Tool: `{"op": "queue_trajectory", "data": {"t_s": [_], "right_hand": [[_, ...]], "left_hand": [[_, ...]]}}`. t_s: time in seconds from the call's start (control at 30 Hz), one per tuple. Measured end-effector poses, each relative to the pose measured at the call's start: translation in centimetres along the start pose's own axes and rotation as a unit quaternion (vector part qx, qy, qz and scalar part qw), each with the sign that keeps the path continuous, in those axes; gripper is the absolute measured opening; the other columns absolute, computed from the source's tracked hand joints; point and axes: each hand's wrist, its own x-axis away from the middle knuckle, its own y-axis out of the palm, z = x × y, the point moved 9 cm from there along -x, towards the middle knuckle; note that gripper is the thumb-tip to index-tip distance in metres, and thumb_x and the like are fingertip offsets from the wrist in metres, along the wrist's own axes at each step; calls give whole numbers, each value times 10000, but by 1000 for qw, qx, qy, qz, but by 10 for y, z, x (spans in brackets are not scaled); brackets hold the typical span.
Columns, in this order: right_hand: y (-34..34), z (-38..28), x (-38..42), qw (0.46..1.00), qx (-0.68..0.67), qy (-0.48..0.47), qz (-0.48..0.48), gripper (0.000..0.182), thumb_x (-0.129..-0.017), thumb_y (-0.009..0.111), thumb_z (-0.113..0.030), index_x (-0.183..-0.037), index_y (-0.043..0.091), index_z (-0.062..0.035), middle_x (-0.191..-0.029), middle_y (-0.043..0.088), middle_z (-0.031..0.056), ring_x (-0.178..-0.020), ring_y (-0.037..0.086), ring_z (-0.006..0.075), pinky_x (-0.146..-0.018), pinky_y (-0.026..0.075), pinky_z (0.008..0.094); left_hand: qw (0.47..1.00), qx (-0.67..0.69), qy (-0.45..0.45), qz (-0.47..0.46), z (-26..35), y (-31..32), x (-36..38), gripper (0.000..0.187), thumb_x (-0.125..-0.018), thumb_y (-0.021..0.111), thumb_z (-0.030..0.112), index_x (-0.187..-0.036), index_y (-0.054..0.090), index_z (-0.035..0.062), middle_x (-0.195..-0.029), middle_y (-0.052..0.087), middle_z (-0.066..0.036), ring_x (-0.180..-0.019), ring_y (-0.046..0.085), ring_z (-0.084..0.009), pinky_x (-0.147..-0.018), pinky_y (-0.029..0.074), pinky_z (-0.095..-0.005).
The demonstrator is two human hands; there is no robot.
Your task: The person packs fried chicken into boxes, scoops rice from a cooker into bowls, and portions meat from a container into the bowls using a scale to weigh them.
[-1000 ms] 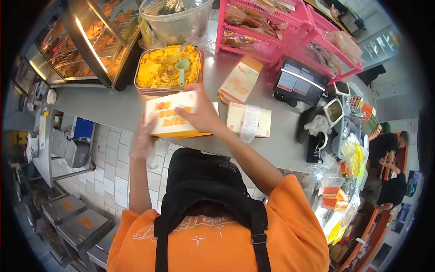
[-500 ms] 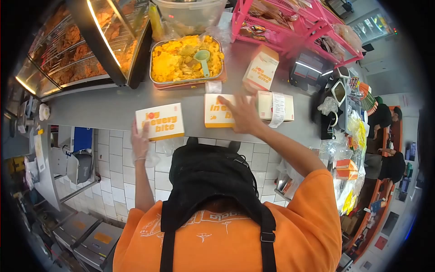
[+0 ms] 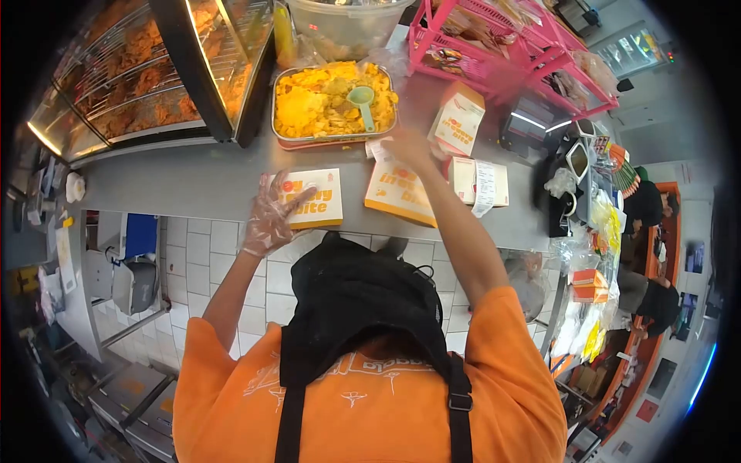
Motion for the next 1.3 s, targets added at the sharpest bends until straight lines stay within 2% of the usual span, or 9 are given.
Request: {"op": "queue_trajectory", "data": {"t_s": [0.13, 0.2, 0.47, 0.6, 0.83, 1.07, 1.2, 1.23, 1.3], "right_hand": [[-16, 25, 22, 951, -275, 60, 130, 404, -769, 763, -209, -1126, 639, -65, -981, 714, 127, -910, 677, 181, -782, 521, 306], [-53, -27, 83, 928, -310, -80, 192, 337, -802, 697, -217, -1117, 676, -100, -817, 614, 61, -677, 580, 146, -665, 496, 316], [-72, -34, 189, 971, -157, -123, 129, 219, -694, 574, -60, -884, 680, -86, -670, 562, 147, -623, 570, 227, -615, 451, 362], [27, -98, 177, 975, 28, -222, 10, 500, -763, 628, -103, -1259, 577, -144, -1083, 615, 255, -778, 657, 368, -713, 532, 420], [94, -107, 165, 919, 204, -336, 31, 474, -891, 524, -150, -1361, 488, -100, -1284, 531, 308, -742, 681, 355, -612, 553, 417], [99, -96, 150, 912, 215, -348, 35, 516, -879, 587, -251, -1314, 447, -11, -1335, 547, 206, -724, 685, 329, -585, 556, 417], [79, -81, 162, 949, 170, -253, -84, 306, -923, 576, -288, -1186, 575, -132, -856, 662, 146, -750, 668, 353, -616, 528, 456], [68, -79, 172, 928, 175, -328, 5, 202, -895, 592, -225, -1056, 617, -105, -824, 645, 142, -764, 664, 363, -636, 523, 465], [-28, -55, 213, 949, -53, -156, 269, 222, -819, 656, -204, -991, 662, -65, -782, 682, 155, -794, 690, 286, -704, 534, 406]], "left_hand": [[999, 33, -23, -27, 10, 2, -8, 839, -668, 783, 536, -1422, 442, 393, -1529, 266, -202, -1357, 288, -453, -1099, 314, -536], [999, 53, -2, 10, 16, -8, -11, 839, -675, 803, 467, -1427, 450, 348, -1486, 314, -227, -1337, 321, -445, -1091, 319, -527], [997, 45, 63, -16, 28, -5, -21, 906, -627, 852, 196, -1428, 451, 334, -1425, 329, -199, -1246, 388, -427, -1037, 400, -474], [997, 7, 75, -34, 9, 19, -12, 923, -645, 834, 142, -1428, 421, 403, -1456, 271, -196, -1284, 338, -466, -1056, 392, -495], [980, 9, 75, -185, 0, 25, -16, 786, -801, 606, -12, -1452, 390, 371, -1502, 225, -227, -1337, 290, -543, -1062, 392, -525], [994, 31, 54, -94, 21, 5, -7, 786, -755, 743, 282, -1463, 400, 307, -1501, 252, -285, -1374, 241, -516, -1129, 256, -564], [990, 59, 76, 105, 24, -1, -3, 705, -692, 809, 386, -1345, 568, 277, -1349, 413, -265, -1255, 388, -446, -1037, 361, -533], [991, 54, 67, 101, 29, -10, -4, 662, -727, 783, 400, -1345, 566, 301, -1356, 409, -259, -1259, 384, -449, -1047, 364, -515], [997, 16, 28, 74, 23, -2, -3, 666, -761, 729, 501, -1378, 520, 363, -1426, 369, -249, -1314, 328, -460, -1081, 339, -507]]}}
